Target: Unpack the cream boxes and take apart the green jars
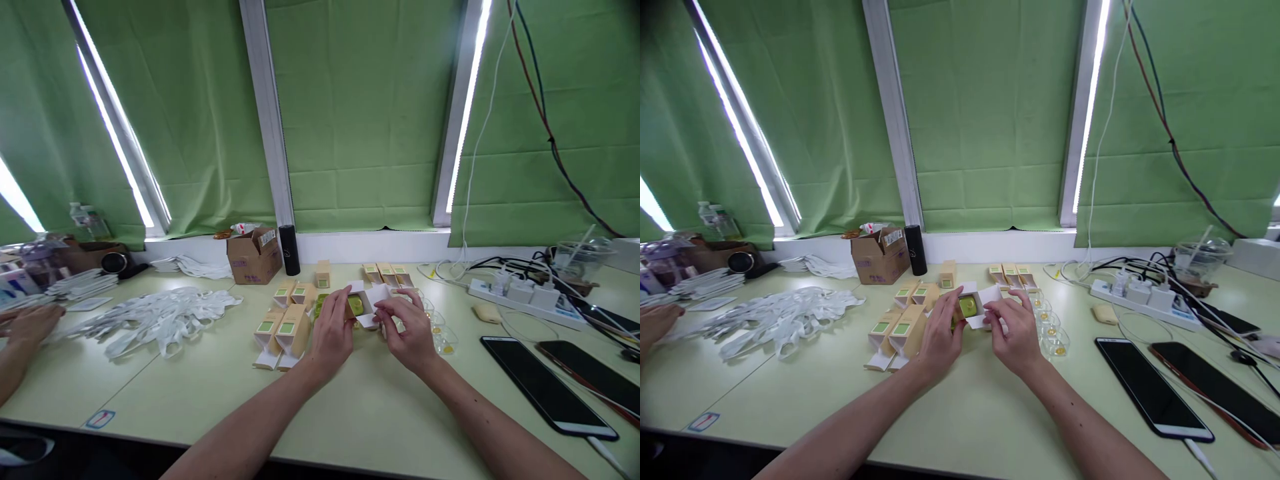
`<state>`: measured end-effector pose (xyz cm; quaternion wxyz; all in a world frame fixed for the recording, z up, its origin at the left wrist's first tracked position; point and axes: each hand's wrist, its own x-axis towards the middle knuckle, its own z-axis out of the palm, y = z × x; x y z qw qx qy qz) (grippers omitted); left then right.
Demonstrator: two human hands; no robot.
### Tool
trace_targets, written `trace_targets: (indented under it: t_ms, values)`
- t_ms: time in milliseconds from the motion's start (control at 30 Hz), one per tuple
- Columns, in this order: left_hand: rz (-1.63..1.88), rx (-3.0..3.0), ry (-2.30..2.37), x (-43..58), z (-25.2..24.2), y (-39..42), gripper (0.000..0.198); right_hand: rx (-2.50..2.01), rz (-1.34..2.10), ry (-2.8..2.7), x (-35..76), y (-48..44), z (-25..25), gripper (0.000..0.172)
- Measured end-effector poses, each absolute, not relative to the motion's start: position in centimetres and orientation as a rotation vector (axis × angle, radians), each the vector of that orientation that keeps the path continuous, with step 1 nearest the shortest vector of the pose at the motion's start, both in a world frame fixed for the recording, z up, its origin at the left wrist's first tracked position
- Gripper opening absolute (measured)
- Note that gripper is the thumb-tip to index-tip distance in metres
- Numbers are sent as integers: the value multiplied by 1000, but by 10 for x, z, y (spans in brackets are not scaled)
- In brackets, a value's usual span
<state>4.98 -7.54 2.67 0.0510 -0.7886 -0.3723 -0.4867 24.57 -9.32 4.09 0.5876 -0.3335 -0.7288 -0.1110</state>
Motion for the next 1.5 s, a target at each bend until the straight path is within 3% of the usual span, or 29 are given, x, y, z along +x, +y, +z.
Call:
trace_targets:
  t_ms: [467, 667, 1200, 1500]
  values:
    - [-1189, -2334, -840, 51, 34, -81, 66, -1088, -171, -1747, 235, -91, 31, 6]
    - [-1122, -2273, -724, 54, 34, -81, 65, -1112, -48, -1663, 228, -89, 24, 13]
    - [-1213, -2218, -916, 48, 33, -72, 69, -868, 784, -1069, 230, -76, 23, 45]
    - [-1642, -2270, -1158, 42, 29, -60, 62, -727, 883, -1014, 246, -78, 37, 36]
